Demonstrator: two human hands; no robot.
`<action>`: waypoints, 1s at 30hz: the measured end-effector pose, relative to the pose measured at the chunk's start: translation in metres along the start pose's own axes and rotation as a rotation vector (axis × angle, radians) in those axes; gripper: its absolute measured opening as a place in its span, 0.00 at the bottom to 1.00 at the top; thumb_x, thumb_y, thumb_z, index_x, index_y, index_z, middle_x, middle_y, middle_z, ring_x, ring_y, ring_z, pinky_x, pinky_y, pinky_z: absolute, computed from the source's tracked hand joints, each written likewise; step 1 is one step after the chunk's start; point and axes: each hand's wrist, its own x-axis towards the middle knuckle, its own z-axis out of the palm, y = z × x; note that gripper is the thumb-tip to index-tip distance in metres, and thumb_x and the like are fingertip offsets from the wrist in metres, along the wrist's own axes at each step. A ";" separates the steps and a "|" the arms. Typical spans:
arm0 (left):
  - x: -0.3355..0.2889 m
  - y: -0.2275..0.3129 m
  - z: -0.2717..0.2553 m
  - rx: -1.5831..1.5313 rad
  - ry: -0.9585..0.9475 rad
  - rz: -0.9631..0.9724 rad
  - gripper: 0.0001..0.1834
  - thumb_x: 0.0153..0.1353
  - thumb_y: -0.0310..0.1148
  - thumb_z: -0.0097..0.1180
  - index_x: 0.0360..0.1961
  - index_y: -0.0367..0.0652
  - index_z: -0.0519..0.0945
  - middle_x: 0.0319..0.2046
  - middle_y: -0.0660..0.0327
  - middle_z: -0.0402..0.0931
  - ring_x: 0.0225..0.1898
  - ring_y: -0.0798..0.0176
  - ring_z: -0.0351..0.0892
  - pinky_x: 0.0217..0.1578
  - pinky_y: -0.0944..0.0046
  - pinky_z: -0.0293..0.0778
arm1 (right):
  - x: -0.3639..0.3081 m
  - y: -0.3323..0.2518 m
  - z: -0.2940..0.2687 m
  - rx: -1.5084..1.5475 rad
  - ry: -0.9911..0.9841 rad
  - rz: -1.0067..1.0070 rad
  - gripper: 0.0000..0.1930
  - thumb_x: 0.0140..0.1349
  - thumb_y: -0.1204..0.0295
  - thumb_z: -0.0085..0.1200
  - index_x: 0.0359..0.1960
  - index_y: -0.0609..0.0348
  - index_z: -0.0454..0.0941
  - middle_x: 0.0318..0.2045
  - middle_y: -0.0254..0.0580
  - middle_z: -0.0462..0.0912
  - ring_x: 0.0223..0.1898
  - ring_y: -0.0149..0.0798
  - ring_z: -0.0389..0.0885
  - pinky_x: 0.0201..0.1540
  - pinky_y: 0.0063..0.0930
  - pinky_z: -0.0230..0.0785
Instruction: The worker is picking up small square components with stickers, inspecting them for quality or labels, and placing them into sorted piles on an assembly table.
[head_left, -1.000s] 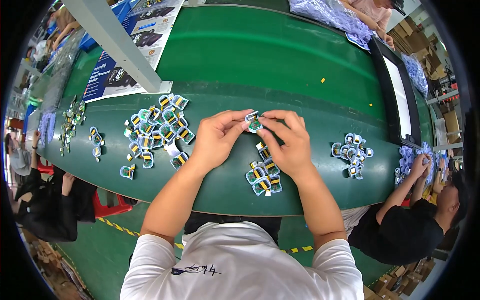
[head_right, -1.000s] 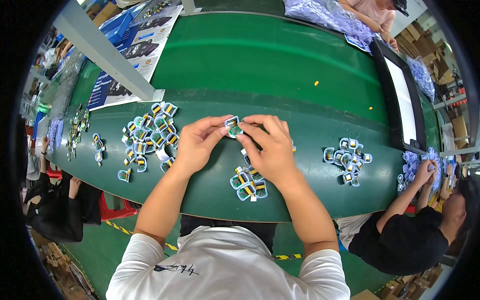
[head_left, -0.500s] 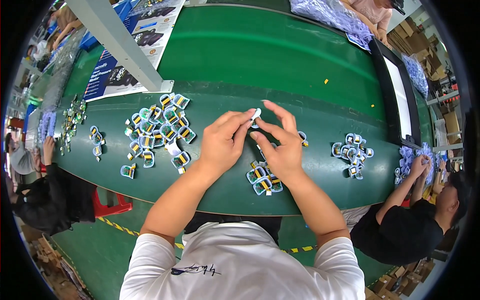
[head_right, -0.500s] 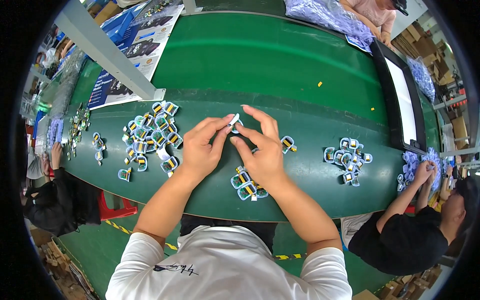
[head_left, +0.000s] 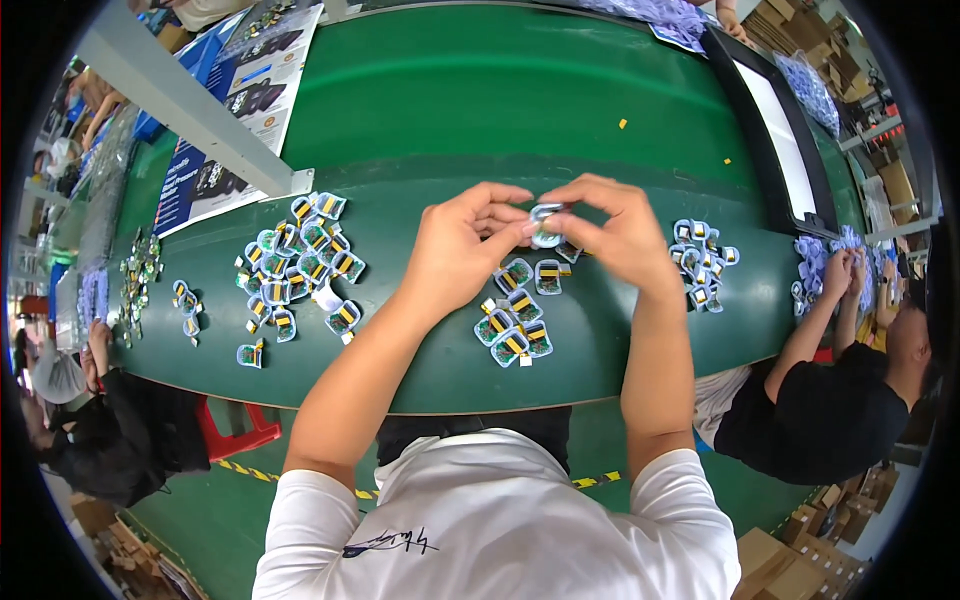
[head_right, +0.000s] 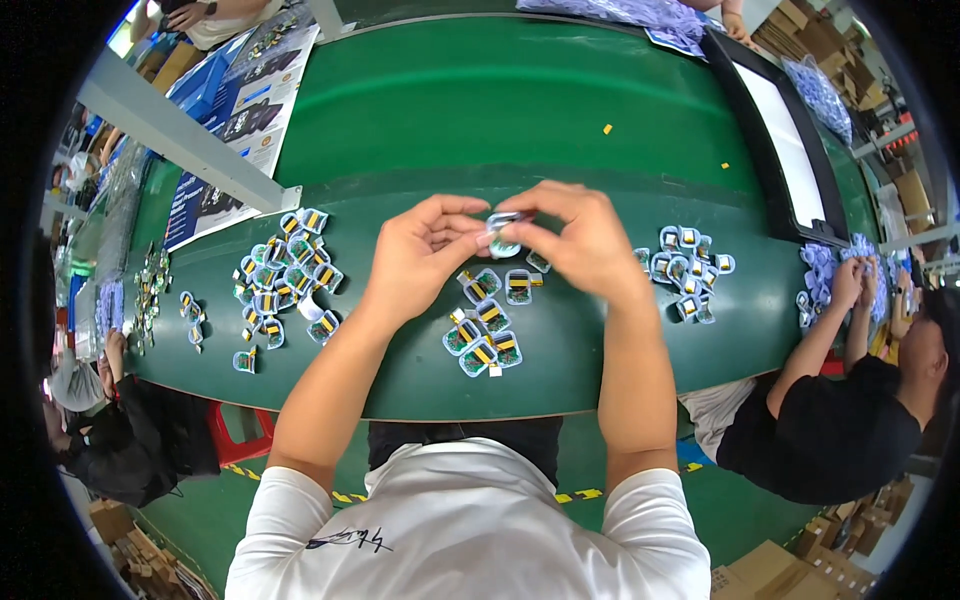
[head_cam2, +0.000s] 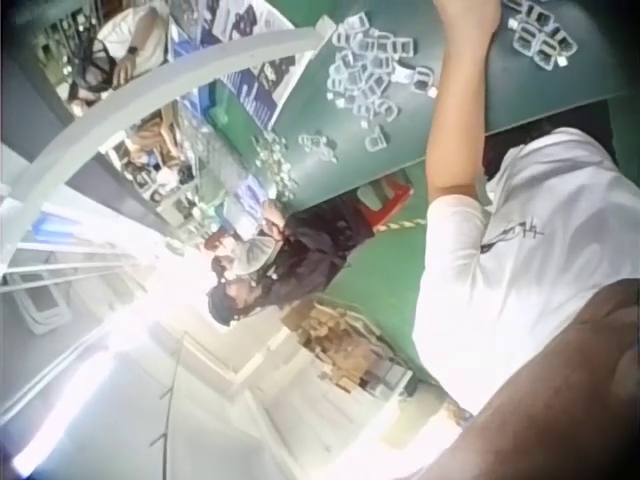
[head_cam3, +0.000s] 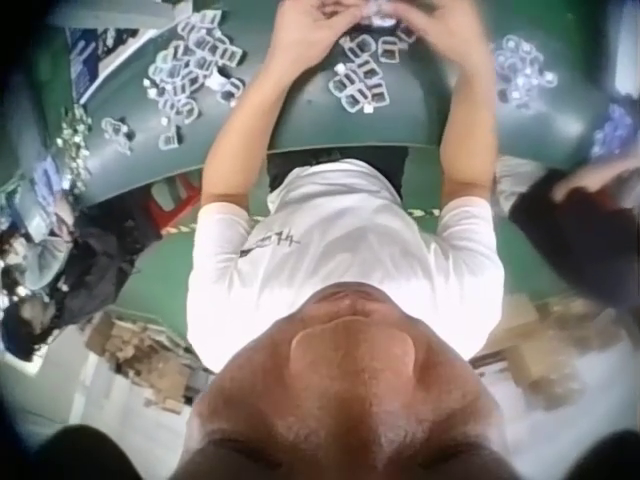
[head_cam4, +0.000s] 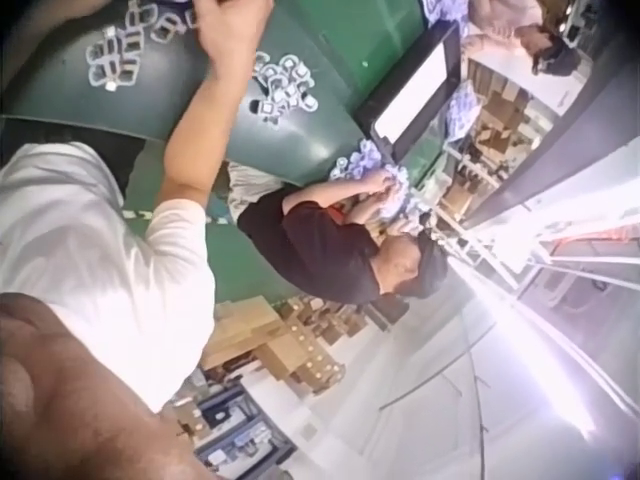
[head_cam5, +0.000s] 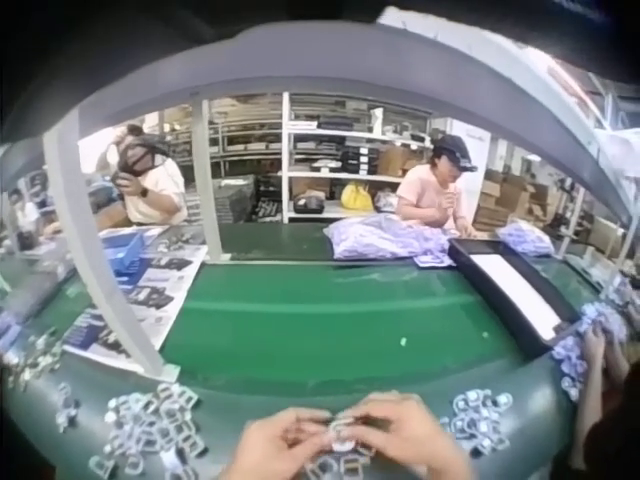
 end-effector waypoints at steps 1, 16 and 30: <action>0.006 0.002 0.006 -0.033 -0.015 -0.025 0.14 0.69 0.21 0.64 0.54 0.31 0.82 0.44 0.53 0.89 0.43 0.68 0.88 0.47 0.69 0.83 | -0.003 0.002 -0.010 -0.005 0.031 0.054 0.12 0.61 0.79 0.68 0.46 0.65 0.88 0.40 0.42 0.89 0.44 0.36 0.86 0.52 0.30 0.76; 0.030 -0.030 0.039 0.938 -0.154 0.525 0.12 0.63 0.30 0.68 0.47 0.42 0.86 0.60 0.51 0.81 0.69 0.44 0.73 0.70 0.45 0.68 | -0.036 0.054 -0.062 -1.095 0.496 0.359 0.20 0.63 0.62 0.68 0.53 0.60 0.87 0.48 0.51 0.89 0.50 0.55 0.87 0.55 0.43 0.77; -0.008 -0.002 -0.015 -0.088 -0.003 -0.079 0.09 0.71 0.21 0.59 0.51 0.31 0.82 0.42 0.57 0.87 0.41 0.69 0.88 0.45 0.69 0.81 | 0.001 0.000 0.039 -0.352 0.237 -0.410 0.13 0.57 0.77 0.70 0.45 0.57 0.88 0.40 0.35 0.88 0.40 0.41 0.83 0.46 0.36 0.70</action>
